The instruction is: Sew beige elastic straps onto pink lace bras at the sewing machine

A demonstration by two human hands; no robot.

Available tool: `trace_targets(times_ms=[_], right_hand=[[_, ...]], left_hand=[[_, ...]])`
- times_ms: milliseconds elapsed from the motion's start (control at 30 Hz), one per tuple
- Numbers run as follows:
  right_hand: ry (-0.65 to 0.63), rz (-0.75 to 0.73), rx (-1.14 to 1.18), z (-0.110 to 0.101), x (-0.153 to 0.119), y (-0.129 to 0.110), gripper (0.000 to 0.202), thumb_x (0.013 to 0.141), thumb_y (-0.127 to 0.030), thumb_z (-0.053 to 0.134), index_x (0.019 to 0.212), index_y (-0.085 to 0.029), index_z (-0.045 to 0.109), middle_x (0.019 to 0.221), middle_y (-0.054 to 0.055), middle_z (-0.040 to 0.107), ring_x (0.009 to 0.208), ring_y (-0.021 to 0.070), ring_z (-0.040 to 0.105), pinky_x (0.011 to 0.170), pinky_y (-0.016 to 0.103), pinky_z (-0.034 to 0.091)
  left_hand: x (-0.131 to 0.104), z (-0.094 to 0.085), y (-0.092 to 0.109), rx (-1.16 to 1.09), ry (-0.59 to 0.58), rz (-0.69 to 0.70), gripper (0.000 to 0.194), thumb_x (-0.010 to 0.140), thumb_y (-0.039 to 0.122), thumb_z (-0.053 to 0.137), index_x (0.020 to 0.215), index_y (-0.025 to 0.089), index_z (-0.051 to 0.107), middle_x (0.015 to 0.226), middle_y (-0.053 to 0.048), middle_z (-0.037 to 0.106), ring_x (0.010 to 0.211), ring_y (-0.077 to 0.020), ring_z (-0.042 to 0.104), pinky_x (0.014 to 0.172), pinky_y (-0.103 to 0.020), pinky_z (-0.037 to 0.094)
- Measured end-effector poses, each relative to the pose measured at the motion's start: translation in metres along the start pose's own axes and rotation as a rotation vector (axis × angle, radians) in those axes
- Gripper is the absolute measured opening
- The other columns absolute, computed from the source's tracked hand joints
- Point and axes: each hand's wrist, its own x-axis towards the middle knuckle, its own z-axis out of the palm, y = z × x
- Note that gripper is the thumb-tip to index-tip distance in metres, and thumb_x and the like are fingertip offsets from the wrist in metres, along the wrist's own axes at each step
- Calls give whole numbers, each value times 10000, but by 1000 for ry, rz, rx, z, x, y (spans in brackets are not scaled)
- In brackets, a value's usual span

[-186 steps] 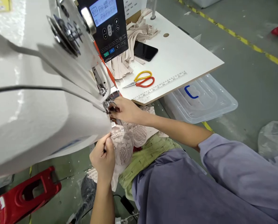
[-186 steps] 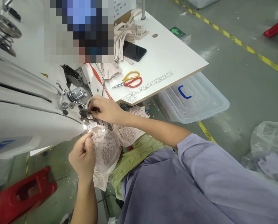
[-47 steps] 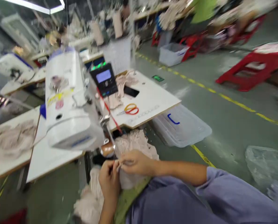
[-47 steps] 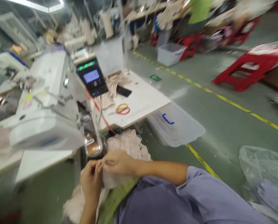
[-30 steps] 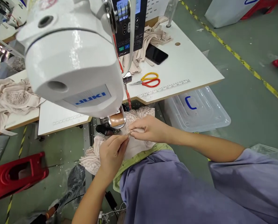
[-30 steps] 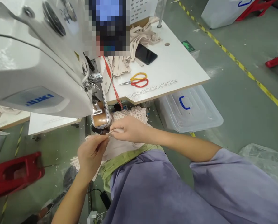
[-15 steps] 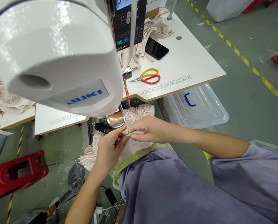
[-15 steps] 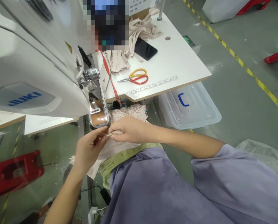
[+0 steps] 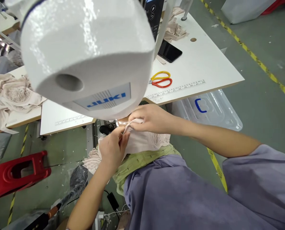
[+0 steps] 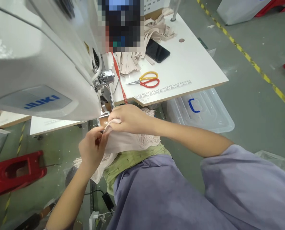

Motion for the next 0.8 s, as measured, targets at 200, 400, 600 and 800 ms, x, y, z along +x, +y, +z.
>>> trace_targets(times_ms=[200, 400, 600, 800], right_hand=[[-108, 49, -183, -12, 23, -13, 210, 819, -195, 568, 615, -166, 608, 536, -22, 441, 552, 93, 323, 583, 308, 214], [34, -55, -268, 1, 8, -4, 192, 924, -247, 548, 914, -182, 729, 805, 45, 629, 722, 163, 522, 659, 306, 369], [506, -262, -408, 35, -12, 20, 180, 936, -250, 609, 1046, -270, 751, 1064, 65, 639, 1040, 231, 568, 932, 414, 437], [442, -81, -117, 54, -23, 24, 232, 988, -289, 554, 1187, -245, 663, 958, 42, 661, 833, 164, 628, 720, 309, 511]], left_hand=[[4, 1, -40, 236, 91, 492, 433, 925, 58, 519, 1290, 248, 653, 752, -7, 686, 616, -129, 555, 609, -272, 356], [6, -2, -24, 403, 3, 412, 406, 921, 106, 477, 1259, 230, 664, 575, 30, 512, 513, -132, 464, 494, -309, 216], [12, -10, -13, 480, -77, 354, 343, 935, 118, 462, 1218, 170, 648, 574, 30, 536, 484, -138, 453, 478, -332, 163], [27, -12, -38, 469, -82, 661, 411, 912, 63, 478, 1285, 188, 597, 555, 52, 514, 483, -147, 440, 487, -326, 181]])
